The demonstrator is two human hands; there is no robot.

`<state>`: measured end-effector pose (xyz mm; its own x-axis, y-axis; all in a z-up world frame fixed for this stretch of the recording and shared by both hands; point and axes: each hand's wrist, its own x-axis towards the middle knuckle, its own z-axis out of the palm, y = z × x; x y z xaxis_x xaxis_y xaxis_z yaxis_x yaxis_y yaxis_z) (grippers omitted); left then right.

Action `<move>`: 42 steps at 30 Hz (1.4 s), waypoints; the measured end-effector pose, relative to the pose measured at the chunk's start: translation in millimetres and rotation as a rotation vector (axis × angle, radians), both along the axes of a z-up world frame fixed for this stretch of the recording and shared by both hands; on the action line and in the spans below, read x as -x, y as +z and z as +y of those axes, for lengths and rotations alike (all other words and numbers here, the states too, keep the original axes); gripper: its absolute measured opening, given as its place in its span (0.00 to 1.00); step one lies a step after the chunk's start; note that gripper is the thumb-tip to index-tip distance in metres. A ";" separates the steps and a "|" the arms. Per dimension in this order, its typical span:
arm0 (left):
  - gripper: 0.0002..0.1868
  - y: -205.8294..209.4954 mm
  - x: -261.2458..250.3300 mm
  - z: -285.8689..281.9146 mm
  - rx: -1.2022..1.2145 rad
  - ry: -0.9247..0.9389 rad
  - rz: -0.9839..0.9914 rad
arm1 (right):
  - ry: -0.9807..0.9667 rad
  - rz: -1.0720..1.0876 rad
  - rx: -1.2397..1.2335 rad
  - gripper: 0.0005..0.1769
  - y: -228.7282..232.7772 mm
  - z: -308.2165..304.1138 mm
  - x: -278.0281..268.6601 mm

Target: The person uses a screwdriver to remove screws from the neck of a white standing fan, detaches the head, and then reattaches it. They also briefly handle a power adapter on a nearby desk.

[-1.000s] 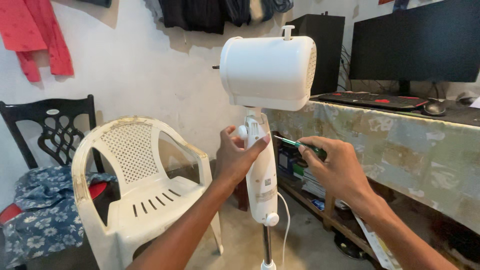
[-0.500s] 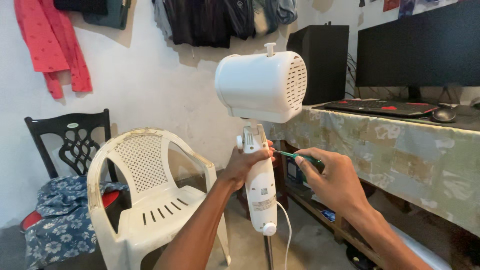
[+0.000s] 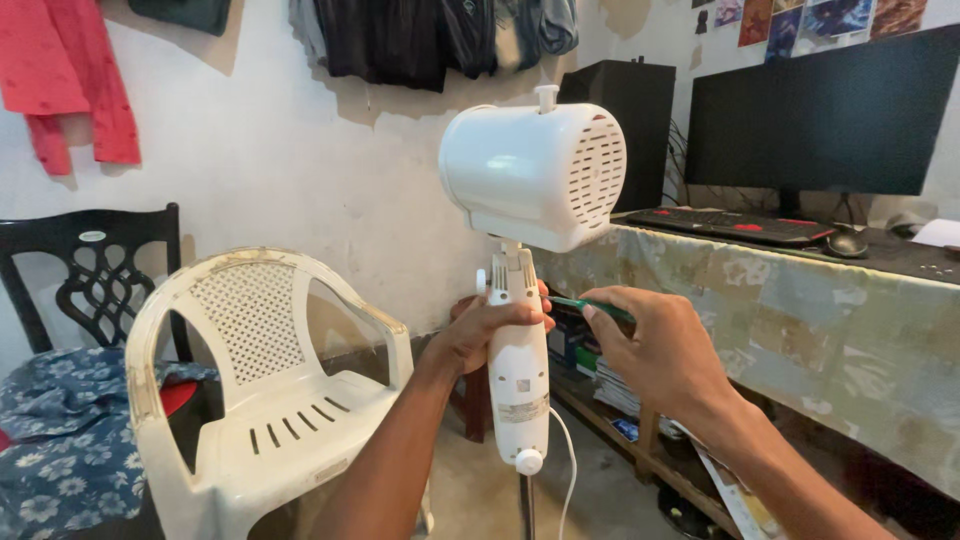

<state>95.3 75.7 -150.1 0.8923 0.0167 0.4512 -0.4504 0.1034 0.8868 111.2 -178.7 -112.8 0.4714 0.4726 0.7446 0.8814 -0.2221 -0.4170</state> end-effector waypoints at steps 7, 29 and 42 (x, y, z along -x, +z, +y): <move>0.27 -2.5 5.2 -1.9 0.005 -0.056 -0.045 | -0.161 -0.066 0.016 0.15 -5.3 15.0 25.1; 0.30 0.8 5.8 6.7 -0.022 -0.141 -0.012 | -0.165 -0.283 0.010 0.14 -10.1 20.8 37.5; 0.28 -1.9 8.7 4.8 -0.021 -0.070 -0.016 | -0.348 -0.318 0.171 0.18 -9.5 46.1 37.6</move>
<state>86.5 80.5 -152.0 0.8838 -0.0552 0.4647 -0.4564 0.1171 0.8820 73.6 -132.6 -122.3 0.3854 0.4556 0.8024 0.8202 -0.5676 -0.0717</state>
